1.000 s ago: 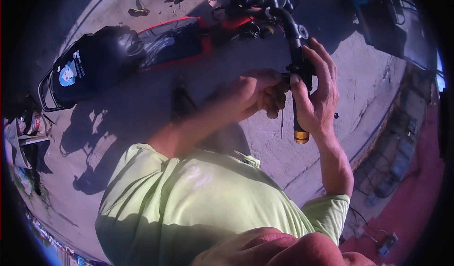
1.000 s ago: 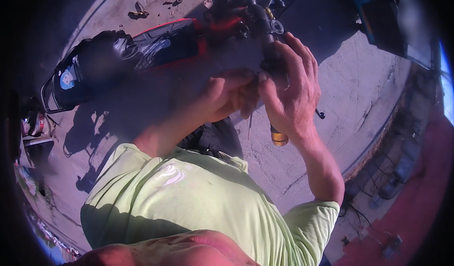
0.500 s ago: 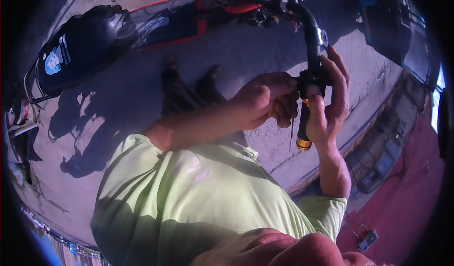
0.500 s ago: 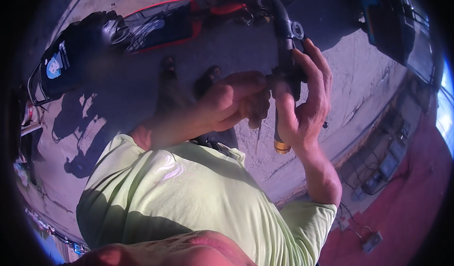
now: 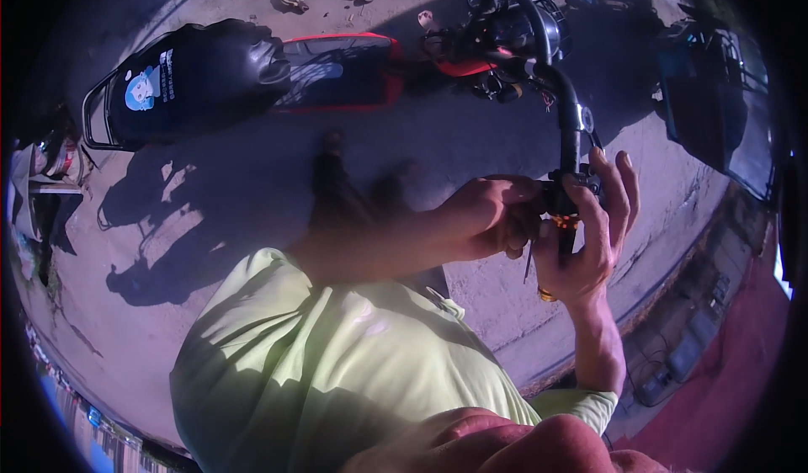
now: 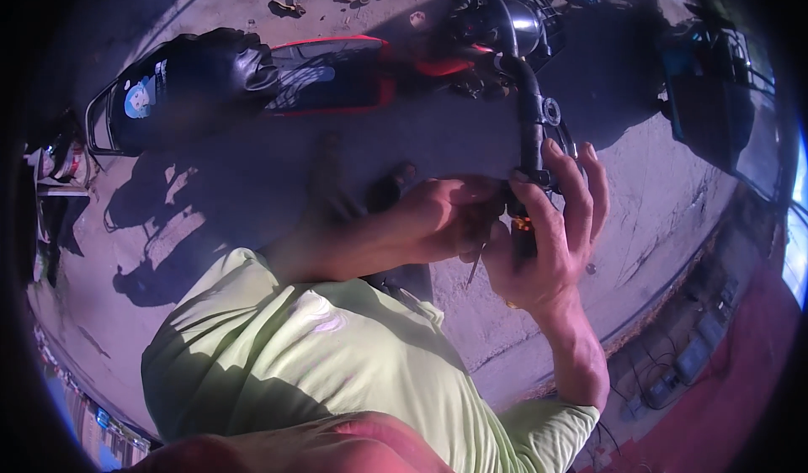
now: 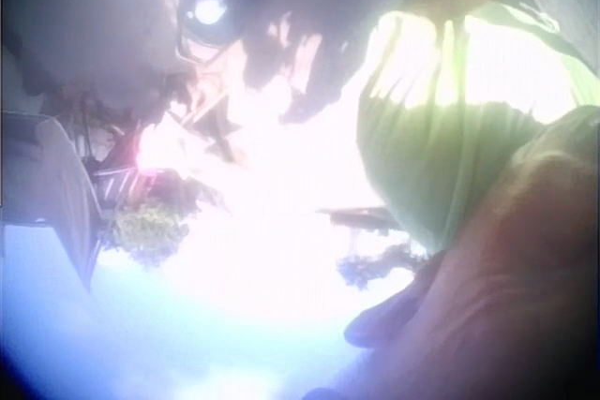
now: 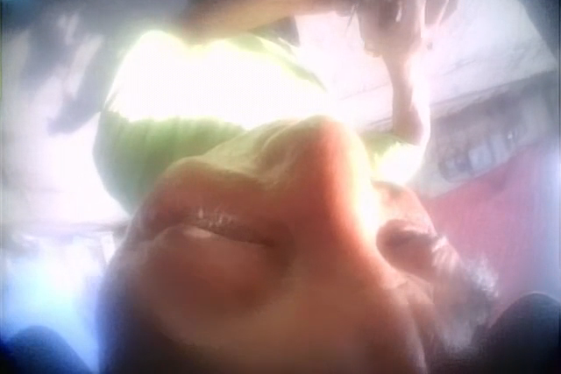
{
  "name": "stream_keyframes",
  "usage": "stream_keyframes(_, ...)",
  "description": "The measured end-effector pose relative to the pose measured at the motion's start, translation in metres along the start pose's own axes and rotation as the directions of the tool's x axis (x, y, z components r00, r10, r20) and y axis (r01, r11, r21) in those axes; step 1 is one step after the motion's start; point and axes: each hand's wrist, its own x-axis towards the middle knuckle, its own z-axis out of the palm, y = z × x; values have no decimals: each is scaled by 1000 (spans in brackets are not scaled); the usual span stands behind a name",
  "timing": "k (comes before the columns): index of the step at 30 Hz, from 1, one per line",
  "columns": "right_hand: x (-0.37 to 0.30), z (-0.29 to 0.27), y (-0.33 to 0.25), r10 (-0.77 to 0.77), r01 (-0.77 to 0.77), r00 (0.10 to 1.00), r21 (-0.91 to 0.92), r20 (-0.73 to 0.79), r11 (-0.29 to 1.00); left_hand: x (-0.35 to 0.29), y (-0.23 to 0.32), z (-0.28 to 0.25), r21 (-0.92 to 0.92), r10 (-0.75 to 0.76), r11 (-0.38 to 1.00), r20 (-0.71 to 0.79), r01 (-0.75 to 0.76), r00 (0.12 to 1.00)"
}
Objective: The person works on the handlebars and wiring of a small electric bicycle, using a screwdriver to remove and replace components and handling exposed wires.
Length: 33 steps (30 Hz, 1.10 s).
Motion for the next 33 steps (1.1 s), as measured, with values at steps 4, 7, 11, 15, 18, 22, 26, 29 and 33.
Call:
stream_keyframes(4, 1, -8, -2, -160, 141, 975, 126, 156, 982, 0, 0, 0, -15, 51, 999, 87, -49, 995)
stream_keyframes(7, -3, -4, 0, -172, 152, 978, 170, 115, 974, -1, 9, -11, -18, -1, 1000, 225, 5, 974)
stream_keyframes(11, -3, -5, -5, -174, 159, 981, 155, 88, 975, -6, 16, -19, 529, 109, 838, 81, -135, 991)
stream_keyframes(15, -6, 2, -4, -163, 154, 985, 148, 51, 977, -16, 27, -7, 913, 541, -42, 362, -406, 759)
stream_keyframes(18, 1, -2, -4, -123, 106, 990, 210, 72, 972, -15, 27, -9, 761, 466, -457, 645, -460, 605)
stream_keyframes(22, 2, -2, -3, -29, -20, 987, 303, 156, 953, 1, 30, -13, 577, 415, -655, 814, -488, 405)
stream_keyframes(26, 9, -3, -2, -52, -16, 978, 320, 204, 947, 11, 30, -23, 477, 393, -743, 879, -470, 271)
stream_keyframes(29, 4, -4, -3, -51, -12, 978, 297, 205, 955, 22, 33, -27, 361, 324, -763, 931, -536, 167)
stream_keyframes(33, 5, -1, 1, -88, 26, 976, 297, 199, 954, 21, 39, -34, 303, 251, -771, 953, -560, 169)
